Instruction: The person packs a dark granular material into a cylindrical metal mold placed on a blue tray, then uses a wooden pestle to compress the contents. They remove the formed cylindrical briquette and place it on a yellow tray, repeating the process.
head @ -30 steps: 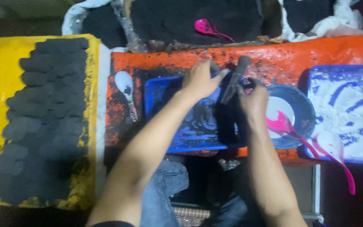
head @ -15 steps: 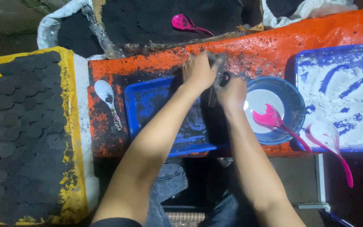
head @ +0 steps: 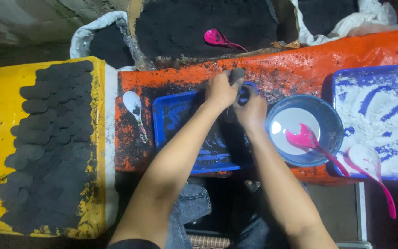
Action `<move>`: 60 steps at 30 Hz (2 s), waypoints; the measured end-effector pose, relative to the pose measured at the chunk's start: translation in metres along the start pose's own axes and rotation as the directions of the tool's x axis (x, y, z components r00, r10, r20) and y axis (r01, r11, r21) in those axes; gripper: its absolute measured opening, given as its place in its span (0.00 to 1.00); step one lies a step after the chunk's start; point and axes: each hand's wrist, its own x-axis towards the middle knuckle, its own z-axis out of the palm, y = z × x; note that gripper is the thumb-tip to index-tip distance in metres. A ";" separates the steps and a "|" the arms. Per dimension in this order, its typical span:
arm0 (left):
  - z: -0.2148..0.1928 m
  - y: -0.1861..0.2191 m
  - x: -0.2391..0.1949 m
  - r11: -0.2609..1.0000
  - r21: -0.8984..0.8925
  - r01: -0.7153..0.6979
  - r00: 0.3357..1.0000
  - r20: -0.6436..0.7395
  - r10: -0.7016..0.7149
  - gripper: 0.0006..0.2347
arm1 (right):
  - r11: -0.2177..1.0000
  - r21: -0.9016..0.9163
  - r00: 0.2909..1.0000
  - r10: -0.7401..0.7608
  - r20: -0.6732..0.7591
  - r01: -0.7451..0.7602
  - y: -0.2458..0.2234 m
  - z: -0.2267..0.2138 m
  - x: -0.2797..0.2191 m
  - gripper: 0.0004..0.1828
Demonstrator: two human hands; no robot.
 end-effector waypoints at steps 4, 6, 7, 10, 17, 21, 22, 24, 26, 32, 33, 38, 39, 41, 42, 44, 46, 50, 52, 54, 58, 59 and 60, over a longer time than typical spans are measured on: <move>-0.036 -0.007 -0.040 0.986 -0.119 -0.116 0.983 -0.155 0.097 0.20 | 0.999 -0.023 0.996 0.033 0.084 -0.031 0.002 0.037 -0.010 0.14; -0.058 -0.014 -0.057 0.969 -0.190 -0.161 0.968 -0.223 0.117 0.16 | 0.984 0.126 0.974 -0.143 0.175 0.122 -0.003 0.039 -0.022 0.20; -0.069 -0.020 -0.062 0.969 -0.187 -0.159 0.967 -0.230 0.114 0.16 | 0.983 0.130 0.972 -0.151 0.178 0.128 -0.015 0.030 -0.030 0.20; -0.107 -0.029 -0.079 0.917 -0.316 -0.245 0.897 -0.432 0.091 0.12 | 0.954 0.168 0.928 -0.284 0.239 0.248 -0.042 0.004 -0.047 0.21; -0.156 -0.045 -0.110 0.865 -0.379 -0.328 0.759 -0.651 0.003 0.06 | 0.867 0.169 0.850 -0.495 0.180 0.469 -0.057 -0.029 -0.052 0.19; -0.144 -0.063 -0.115 0.876 -0.422 -0.231 0.735 -0.666 -0.127 0.08 | 0.857 0.161 0.809 -0.515 0.283 0.489 -0.045 -0.010 -0.058 0.20; -0.146 -0.060 -0.118 0.876 -0.423 -0.233 0.733 -0.668 -0.128 0.08 | 0.856 0.160 0.808 -0.518 0.283 0.492 -0.049 -0.011 -0.058 0.20; -0.149 -0.056 -0.124 0.862 -0.477 -0.172 0.744 -0.636 -0.204 0.09 | 0.870 0.179 0.811 -0.494 0.314 0.460 -0.055 -0.014 -0.062 0.20; -0.157 -0.077 -0.120 0.815 -0.548 -0.189 0.714 -0.646 -0.269 0.11 | 0.886 0.141 0.812 -0.461 0.359 0.441 -0.043 -0.009 -0.056 0.20; -0.179 -0.103 -0.116 0.828 -0.501 -0.252 0.704 -0.682 -0.198 0.10 | 0.884 0.256 0.858 -0.451 0.245 0.392 -0.039 -0.017 -0.040 0.19; -0.173 -0.109 -0.116 0.821 -0.522 -0.229 0.725 -0.655 -0.214 0.11 | 0.877 0.306 0.880 -0.437 0.187 0.371 -0.039 -0.017 -0.036 0.17; -0.132 -0.129 -0.123 0.791 -0.591 -0.159 0.744 -0.598 -0.297 0.12 | 0.861 0.383 0.913 -0.397 0.097 0.334 -0.017 -0.013 -0.023 0.21; -0.124 -0.135 -0.123 0.815 -0.560 -0.144 0.749 -0.601 -0.280 0.12 | 0.843 0.434 0.918 -0.388 0.081 0.318 -0.015 -0.013 -0.020 0.22; -0.119 -0.132 -0.131 0.851 -0.500 -0.160 0.757 -0.616 -0.220 0.11 | 0.829 0.468 0.920 -0.384 0.078 0.307 -0.011 -0.011 -0.016 0.22; -0.113 -0.129 -0.134 0.881 -0.438 -0.177 0.771 -0.618 -0.152 0.10 | 0.817 0.499 0.926 -0.370 0.070 0.289 -0.007 -0.013 -0.014 0.22; -0.108 -0.129 -0.132 0.896 -0.389 -0.215 0.767 -0.635 -0.092 0.12 | 0.800 0.493 0.908 -0.416 0.045 0.342 -0.014 -0.020 -0.015 0.22; -0.101 -0.132 -0.128 0.908 -0.339 -0.247 0.761 -0.648 -0.035 0.13 | 0.781 0.487 0.888 -0.459 0.026 0.390 -0.017 -0.024 -0.016 0.22; -0.091 -0.144 -0.113 0.908 -0.170 -0.383 0.736 -0.651 0.189 0.18 | 0.772 0.458 0.869 -0.495 -0.001 0.440 -0.033 -0.024 -0.021 0.22; -0.090 -0.143 -0.114 0.914 -0.140 -0.380 0.738 -0.642 0.208 0.19 | 0.777 0.433 0.864 -0.503 -0.011 0.458 -0.037 -0.023 -0.027 0.20; -0.098 -0.134 -0.114 0.889 -0.184 -0.419 0.741 -0.635 0.218 0.17 | 0.689 0.405 0.766 -0.641 -0.045 0.601 -0.036 -0.021 -0.026 0.16; -0.096 -0.137 -0.113 0.895 -0.150 -0.420 0.737 -0.632 0.240 0.18 | 0.670 0.413 0.754 -0.653 -0.066 0.616 -0.034 -0.014 -0.026 0.15; -0.096 -0.138 -0.113 0.895 -0.141 -0.423 0.734 -0.632 0.247 0.18 | 0.666 0.400 0.749 -0.658 -0.084 0.630 -0.031 -0.013 -0.025 0.16; -0.097 -0.139 -0.110 0.894 -0.129 -0.430 0.729 -0.634 0.259 0.18 | 0.658 0.386 0.740 -0.664 -0.108 0.647 -0.030 -0.012 -0.023 0.17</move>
